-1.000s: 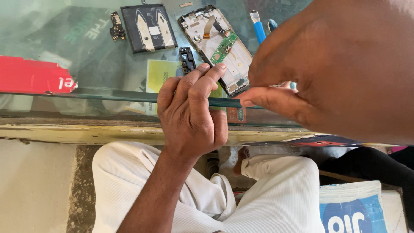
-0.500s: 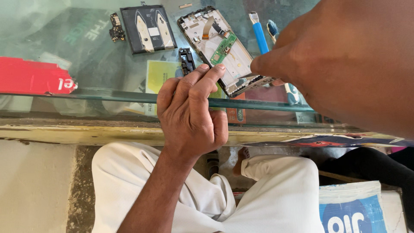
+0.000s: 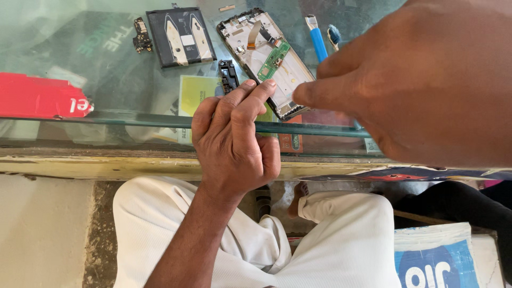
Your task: The person works on a disassembled smartphone at a glass table, prying at the frame with a blue-handled spudger, brushing the internal components with a toothbrush, and using tweezers and a screwdriver on small parts. They lift and reposition the phone frame while cleaning and adjusting its internals.
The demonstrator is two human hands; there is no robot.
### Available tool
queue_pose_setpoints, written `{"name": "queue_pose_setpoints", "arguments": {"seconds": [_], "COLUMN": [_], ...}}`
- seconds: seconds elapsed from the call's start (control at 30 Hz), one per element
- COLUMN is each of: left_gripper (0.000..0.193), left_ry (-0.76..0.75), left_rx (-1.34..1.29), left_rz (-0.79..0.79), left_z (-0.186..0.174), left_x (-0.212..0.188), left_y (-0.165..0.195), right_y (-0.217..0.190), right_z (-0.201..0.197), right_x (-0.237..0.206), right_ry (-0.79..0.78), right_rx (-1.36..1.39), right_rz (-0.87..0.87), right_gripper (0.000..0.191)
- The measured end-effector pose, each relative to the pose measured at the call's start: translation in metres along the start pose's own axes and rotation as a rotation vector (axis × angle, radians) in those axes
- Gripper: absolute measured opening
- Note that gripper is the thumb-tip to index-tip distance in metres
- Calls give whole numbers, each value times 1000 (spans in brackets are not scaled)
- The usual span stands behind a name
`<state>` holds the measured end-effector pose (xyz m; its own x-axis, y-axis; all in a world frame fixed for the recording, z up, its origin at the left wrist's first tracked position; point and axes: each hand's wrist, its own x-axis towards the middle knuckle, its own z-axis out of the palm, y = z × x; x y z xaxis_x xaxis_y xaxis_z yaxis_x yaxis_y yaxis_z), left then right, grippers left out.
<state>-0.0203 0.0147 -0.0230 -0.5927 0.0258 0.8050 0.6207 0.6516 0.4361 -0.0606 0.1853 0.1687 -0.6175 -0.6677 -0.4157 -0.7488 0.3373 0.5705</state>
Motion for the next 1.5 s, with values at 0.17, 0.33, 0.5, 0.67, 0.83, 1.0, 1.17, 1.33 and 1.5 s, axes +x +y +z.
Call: {"name": "queue_pose_setpoints", "arguments": {"seconds": [0.17,0.33,0.5,0.67,0.83,1.0,1.17,1.33,1.5], "left_gripper": [55,55,55,54,55,54,55,54,53], "left_ry": [1,3,19,17,10,13,12,8,11], "left_rx": [3,14,14,9,21,22,18,22,33], "left_rz": [7,13,25,26,21,20,19,18,27], "left_z": [1,1,2,2,2,2,1,2,1], "left_x": [1,0,-1,-1,-1,-1,-1,0,0], "left_y": [0,0,-1,-2,-2,-2,-1,-1,-1], "right_y": [-5,-3,-2,-9,-16,-10,-9,-15,-11], "right_z": [-15,-14,-13,-26,-28,-21,-27,-32,-19], "right_x": [1,-2,-6,0,5,7,8,6,0], "right_ry": [-124,191,165,319,-345,-243,107,-404,295], "right_rx": [83,438,476,498,148,22,205,-4,314], "right_rz": [120,-20,3,44,415,203,93,213,113], "right_gripper": [48,45,39,36,54,26,50,36,23]}}
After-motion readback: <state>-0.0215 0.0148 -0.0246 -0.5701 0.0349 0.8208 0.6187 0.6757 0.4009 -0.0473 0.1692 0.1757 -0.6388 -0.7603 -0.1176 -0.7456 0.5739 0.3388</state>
